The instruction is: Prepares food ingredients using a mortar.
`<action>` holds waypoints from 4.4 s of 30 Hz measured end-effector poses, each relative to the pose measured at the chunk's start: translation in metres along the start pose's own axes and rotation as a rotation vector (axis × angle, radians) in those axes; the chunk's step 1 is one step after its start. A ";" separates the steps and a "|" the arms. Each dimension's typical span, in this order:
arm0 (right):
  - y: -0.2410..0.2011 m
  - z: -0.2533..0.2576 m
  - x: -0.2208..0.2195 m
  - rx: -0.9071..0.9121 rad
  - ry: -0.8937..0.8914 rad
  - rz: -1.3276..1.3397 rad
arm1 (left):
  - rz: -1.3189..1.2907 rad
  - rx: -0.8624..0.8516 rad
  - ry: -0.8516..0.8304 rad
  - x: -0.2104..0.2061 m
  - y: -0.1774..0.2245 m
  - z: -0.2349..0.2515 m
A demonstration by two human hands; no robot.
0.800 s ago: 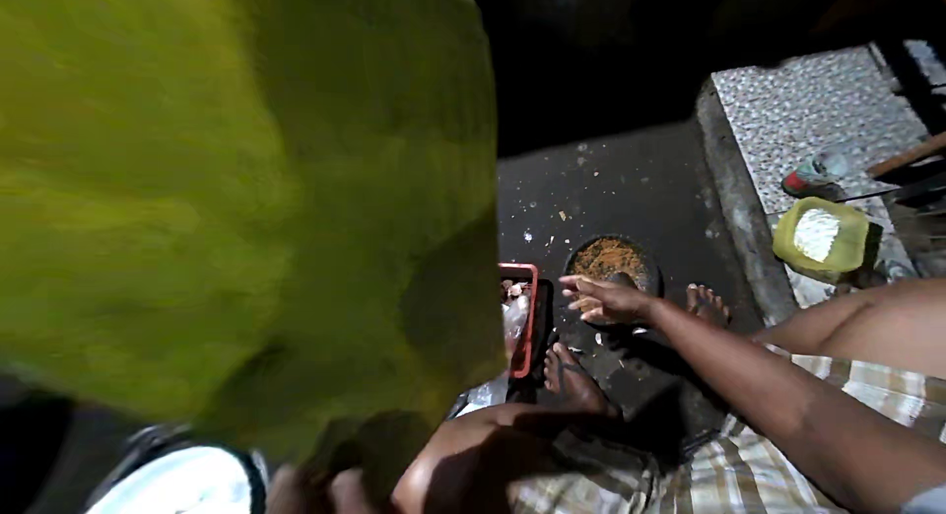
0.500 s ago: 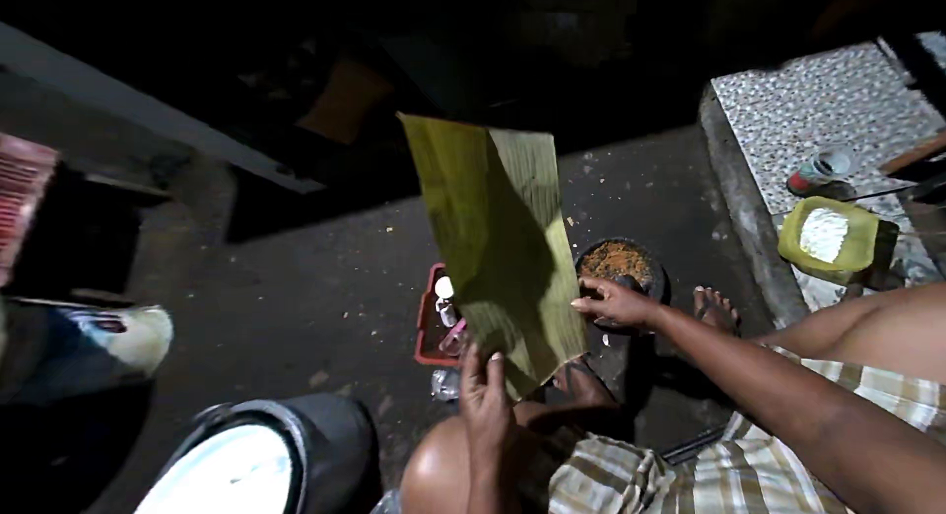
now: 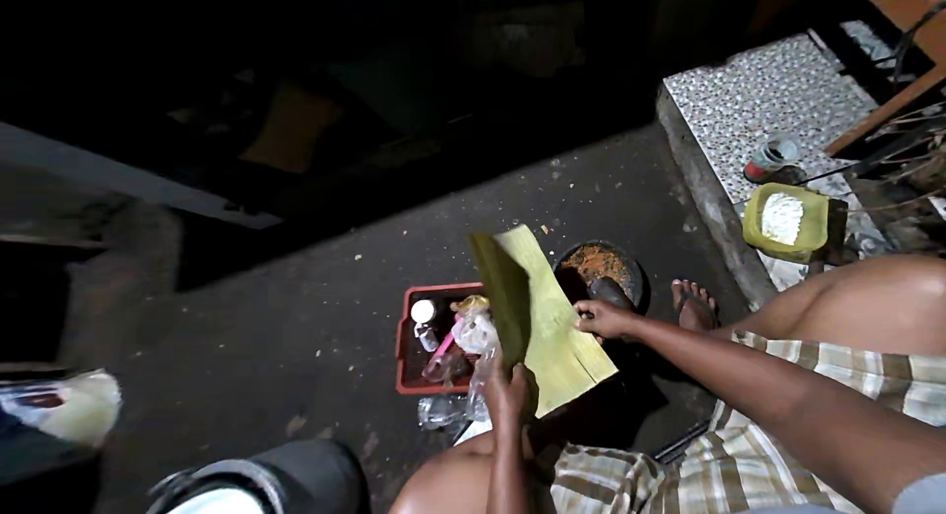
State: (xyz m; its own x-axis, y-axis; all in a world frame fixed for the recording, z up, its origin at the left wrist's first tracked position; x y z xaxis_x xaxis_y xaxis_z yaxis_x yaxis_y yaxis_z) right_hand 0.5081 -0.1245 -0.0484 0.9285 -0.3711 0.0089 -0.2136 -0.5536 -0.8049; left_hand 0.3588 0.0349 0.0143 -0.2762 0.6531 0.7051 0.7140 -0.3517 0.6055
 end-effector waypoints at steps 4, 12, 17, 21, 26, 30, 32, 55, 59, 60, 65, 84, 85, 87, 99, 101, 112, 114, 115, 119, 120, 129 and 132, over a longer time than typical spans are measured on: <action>0.027 0.004 0.002 -0.118 0.021 0.000 | -0.191 0.072 0.018 -0.001 -0.018 0.005; 0.081 0.006 0.086 -0.242 0.426 -0.526 | -0.574 0.196 0.266 0.038 -0.042 0.010; 0.110 0.009 0.077 -0.313 0.424 -0.549 | -0.834 0.401 0.409 0.044 -0.060 0.008; 0.111 0.015 0.075 -0.311 0.408 -0.608 | -1.188 0.559 0.539 0.019 -0.091 0.023; 0.112 0.018 0.079 -0.316 0.399 -0.659 | -1.343 0.661 0.620 -0.004 -0.107 0.039; 0.110 0.022 0.075 -0.278 0.389 -0.652 | -1.400 0.587 0.673 0.019 -0.118 0.054; 0.110 0.024 0.077 -0.287 0.398 -0.644 | -1.334 0.559 0.655 0.026 -0.127 0.064; 0.118 0.037 0.095 -0.408 0.415 -0.283 | -0.317 0.080 -0.329 -0.138 -0.002 0.060; 0.132 0.038 0.085 -0.408 0.530 0.028 | -0.406 0.213 -0.577 -0.223 0.027 0.037; 0.134 0.039 0.081 -0.407 0.548 0.117 | -0.342 0.147 -0.527 -0.225 0.038 0.042; 0.138 0.033 0.068 -0.354 0.654 0.520 | -0.044 -0.047 -0.401 -0.232 0.060 0.063; 0.061 0.019 0.090 0.079 0.296 -0.697 | -0.100 -0.140 -0.373 -0.202 0.039 0.090; 0.059 0.021 0.088 0.088 0.280 -0.726 | -0.110 -0.162 -0.369 -0.197 0.042 0.086; 0.059 0.024 0.090 0.077 0.279 -0.748 | -0.119 -0.204 -0.355 -0.187 0.043 0.079; 0.032 0.014 0.090 0.206 0.251 -0.782 | -0.012 -0.557 -0.184 -0.139 0.065 0.040; 0.033 0.015 0.097 0.167 0.264 -0.779 | 0.001 -0.601 -0.166 -0.135 0.069 0.035; 0.032 0.019 0.099 0.233 0.087 -0.650 | -0.005 -0.727 -0.145 -0.121 0.085 0.014; 0.030 0.017 0.093 0.194 0.054 -0.620 | -0.119 -0.697 -0.153 -0.118 0.087 0.016; 0.029 0.015 0.089 0.158 0.027 -0.629 | -0.207 -0.639 -0.167 -0.117 0.086 0.019; 0.030 0.008 0.104 0.159 0.101 -0.553 | -0.619 -0.193 -0.244 -0.117 0.075 0.031; 0.028 0.006 0.111 0.158 0.151 -0.504 | -0.694 -0.106 -0.237 -0.119 0.070 0.033; 0.033 0.010 0.112 0.047 0.424 -0.648 | -1.128 0.427 -0.254 -0.143 0.056 0.027; -0.009 -0.003 0.095 0.360 0.487 -0.582 | -1.119 0.440 -0.250 -0.145 0.053 0.027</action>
State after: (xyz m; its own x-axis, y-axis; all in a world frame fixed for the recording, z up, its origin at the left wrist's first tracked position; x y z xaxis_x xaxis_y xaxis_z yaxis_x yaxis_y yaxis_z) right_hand 0.5974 -0.1577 -0.0385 0.6080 -0.4261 0.6699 0.4458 -0.5149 -0.7322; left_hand 0.4545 -0.0603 -0.0661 -0.7796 0.5772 -0.2430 0.3322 0.7101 0.6208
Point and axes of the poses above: each hand's wrist, its own z-axis towards the middle knuckle, its own x-axis out of the back of the hand, y = z × x, the point moved 10 cm from there along z, towards the middle knuckle
